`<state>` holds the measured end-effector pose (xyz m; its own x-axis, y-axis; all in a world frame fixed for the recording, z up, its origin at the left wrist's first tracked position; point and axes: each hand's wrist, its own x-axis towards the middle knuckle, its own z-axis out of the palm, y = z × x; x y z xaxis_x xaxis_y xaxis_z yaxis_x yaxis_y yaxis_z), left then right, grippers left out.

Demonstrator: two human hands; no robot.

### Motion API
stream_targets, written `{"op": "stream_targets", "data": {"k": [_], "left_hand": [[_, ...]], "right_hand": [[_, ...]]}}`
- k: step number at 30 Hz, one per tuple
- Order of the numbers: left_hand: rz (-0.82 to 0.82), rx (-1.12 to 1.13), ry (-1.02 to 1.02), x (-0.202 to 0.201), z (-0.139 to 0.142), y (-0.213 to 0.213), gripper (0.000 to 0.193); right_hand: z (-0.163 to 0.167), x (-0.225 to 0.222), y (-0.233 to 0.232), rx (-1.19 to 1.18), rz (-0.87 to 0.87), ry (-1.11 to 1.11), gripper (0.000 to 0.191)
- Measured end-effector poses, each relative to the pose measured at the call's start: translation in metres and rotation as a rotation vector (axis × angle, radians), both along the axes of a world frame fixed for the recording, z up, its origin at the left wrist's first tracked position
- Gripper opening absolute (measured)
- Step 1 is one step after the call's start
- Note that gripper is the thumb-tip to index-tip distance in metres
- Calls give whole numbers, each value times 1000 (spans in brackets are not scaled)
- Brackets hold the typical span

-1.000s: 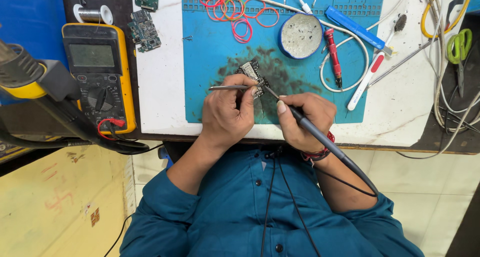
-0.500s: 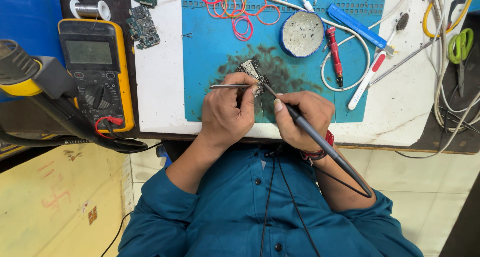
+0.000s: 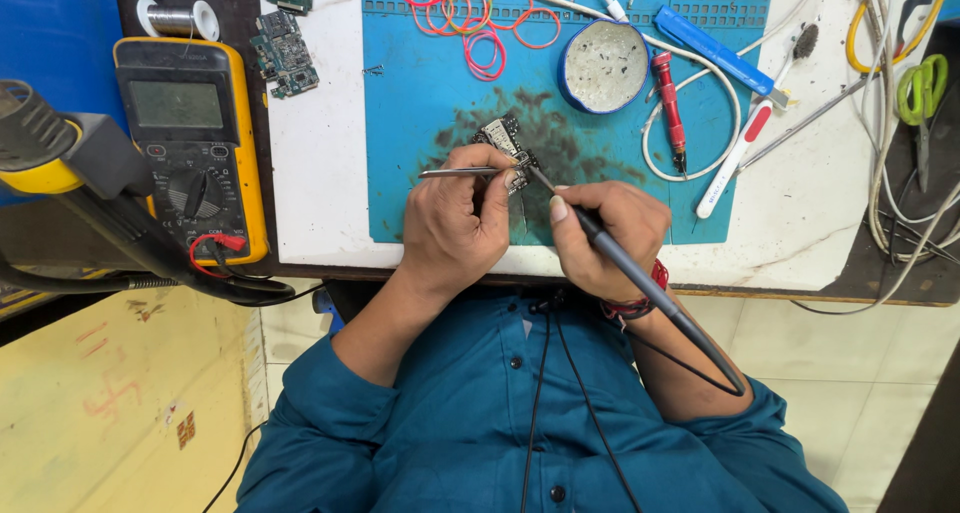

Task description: The person uses a soldering iron and tweezers to solder components on a small circuit board. They repeatedly apply the soldering iron to specific points while holding the board steady, occasionally using tweezers to adjust components.

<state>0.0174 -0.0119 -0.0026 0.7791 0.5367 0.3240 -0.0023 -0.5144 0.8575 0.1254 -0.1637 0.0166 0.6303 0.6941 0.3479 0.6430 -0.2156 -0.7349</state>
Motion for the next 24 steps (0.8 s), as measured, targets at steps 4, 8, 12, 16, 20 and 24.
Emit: {"op": "stream_targets", "data": {"k": [4, 8, 12, 16, 20, 24], "left_hand": [[7, 3, 5, 0, 0, 0, 19], [7, 8, 5, 0, -1, 0, 19], [6, 13, -7, 0, -2, 0, 19], [9, 15, 0, 0, -2, 0, 20], [5, 12, 0, 0, -2, 0, 20], [3, 18, -5, 0, -2, 0, 20]], "right_hand": [[-1, 0, 0, 17, -8, 0, 8], [-2, 0, 0, 21, -14, 9, 8], [-2, -1, 0, 13, -28, 5, 8], [-2, 0, 0, 22, -21, 4, 8], [-1, 0, 0, 17, -23, 7, 8], [-1, 0, 0, 18, -27, 15, 8]]}}
